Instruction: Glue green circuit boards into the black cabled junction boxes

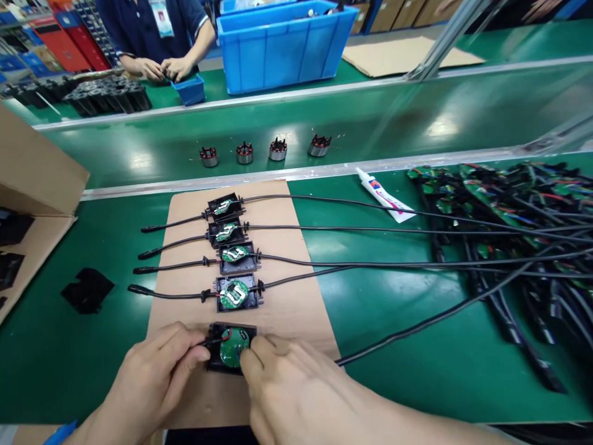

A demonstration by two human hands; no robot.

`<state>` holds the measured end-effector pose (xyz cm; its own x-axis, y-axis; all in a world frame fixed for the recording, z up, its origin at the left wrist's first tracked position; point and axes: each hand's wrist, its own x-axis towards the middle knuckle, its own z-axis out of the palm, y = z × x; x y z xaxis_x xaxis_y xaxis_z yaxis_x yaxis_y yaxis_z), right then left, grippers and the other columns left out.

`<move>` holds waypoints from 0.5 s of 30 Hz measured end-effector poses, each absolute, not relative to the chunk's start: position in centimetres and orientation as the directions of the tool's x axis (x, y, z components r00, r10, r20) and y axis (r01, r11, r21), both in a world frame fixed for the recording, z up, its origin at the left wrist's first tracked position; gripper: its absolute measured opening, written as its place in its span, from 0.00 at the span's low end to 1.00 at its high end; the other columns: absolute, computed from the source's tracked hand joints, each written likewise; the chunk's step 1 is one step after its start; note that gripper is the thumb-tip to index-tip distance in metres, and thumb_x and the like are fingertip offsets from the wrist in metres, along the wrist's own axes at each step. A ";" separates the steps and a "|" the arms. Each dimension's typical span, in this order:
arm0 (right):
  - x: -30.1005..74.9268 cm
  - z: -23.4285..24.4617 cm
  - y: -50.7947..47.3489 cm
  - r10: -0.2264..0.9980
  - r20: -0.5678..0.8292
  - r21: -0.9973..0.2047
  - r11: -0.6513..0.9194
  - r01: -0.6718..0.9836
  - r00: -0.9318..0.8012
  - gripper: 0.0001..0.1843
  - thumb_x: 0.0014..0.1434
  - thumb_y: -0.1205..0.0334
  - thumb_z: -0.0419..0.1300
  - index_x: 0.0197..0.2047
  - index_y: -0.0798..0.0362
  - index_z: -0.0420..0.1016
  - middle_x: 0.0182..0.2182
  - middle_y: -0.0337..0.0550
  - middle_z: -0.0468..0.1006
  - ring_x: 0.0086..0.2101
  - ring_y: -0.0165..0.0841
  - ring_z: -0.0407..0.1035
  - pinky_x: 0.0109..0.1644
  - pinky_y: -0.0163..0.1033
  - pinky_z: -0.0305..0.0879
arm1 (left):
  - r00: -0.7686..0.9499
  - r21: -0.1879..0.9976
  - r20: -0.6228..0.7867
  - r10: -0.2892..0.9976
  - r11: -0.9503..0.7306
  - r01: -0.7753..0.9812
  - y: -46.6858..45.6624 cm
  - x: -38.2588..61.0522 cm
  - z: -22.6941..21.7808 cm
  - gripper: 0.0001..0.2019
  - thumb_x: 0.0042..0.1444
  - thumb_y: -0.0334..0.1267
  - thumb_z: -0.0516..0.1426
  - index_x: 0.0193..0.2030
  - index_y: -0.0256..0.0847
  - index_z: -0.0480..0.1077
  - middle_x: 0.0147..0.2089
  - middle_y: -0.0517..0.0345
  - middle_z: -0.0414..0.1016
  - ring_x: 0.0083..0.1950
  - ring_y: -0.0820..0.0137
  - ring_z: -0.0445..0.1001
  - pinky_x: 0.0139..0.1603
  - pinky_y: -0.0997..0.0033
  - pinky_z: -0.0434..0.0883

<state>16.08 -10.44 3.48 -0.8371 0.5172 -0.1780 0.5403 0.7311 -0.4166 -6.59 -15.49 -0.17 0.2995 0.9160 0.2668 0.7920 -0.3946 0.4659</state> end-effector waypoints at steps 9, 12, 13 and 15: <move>14.7 1.8 -11.8 0.536 -0.076 -0.147 0.828 0.541 -0.841 0.29 0.47 0.66 0.59 0.55 0.61 0.71 0.37 0.49 0.79 0.28 0.39 0.72 0.23 0.42 0.60 | 0.374 0.476 0.219 0.901 -0.434 0.765 -14.3 -7.3 0.6 0.09 0.63 0.31 0.51 0.46 0.41 0.71 0.39 0.56 0.78 0.38 0.68 0.77 0.38 0.71 0.76; 14.6 1.8 -12.0 0.567 -0.038 -0.132 0.814 0.566 -0.823 0.30 0.44 0.68 0.59 0.54 0.62 0.72 0.37 0.51 0.79 0.29 0.39 0.71 0.24 0.42 0.59 | 0.403 0.424 0.212 0.891 -0.455 0.783 -14.2 -6.9 0.9 0.10 0.62 0.29 0.50 0.44 0.40 0.71 0.36 0.56 0.77 0.34 0.69 0.75 0.33 0.71 0.75; 14.6 1.8 -12.1 0.567 -0.024 -0.143 0.813 0.564 -0.823 0.29 0.44 0.68 0.59 0.52 0.62 0.73 0.37 0.52 0.79 0.29 0.39 0.71 0.24 0.42 0.59 | 0.415 0.382 0.211 0.885 -0.465 0.799 -14.3 -6.8 1.0 0.10 0.61 0.28 0.49 0.43 0.39 0.71 0.35 0.56 0.76 0.32 0.69 0.75 0.31 0.71 0.74; 14.5 1.8 -12.1 0.563 -0.011 -0.170 0.813 0.557 -0.826 0.25 0.44 0.68 0.59 0.48 0.61 0.75 0.35 0.52 0.79 0.28 0.38 0.71 0.24 0.41 0.58 | 0.459 0.246 0.215 0.862 -0.503 0.829 -14.3 -6.7 1.1 0.13 0.59 0.25 0.46 0.43 0.38 0.70 0.33 0.56 0.75 0.30 0.68 0.73 0.28 0.71 0.72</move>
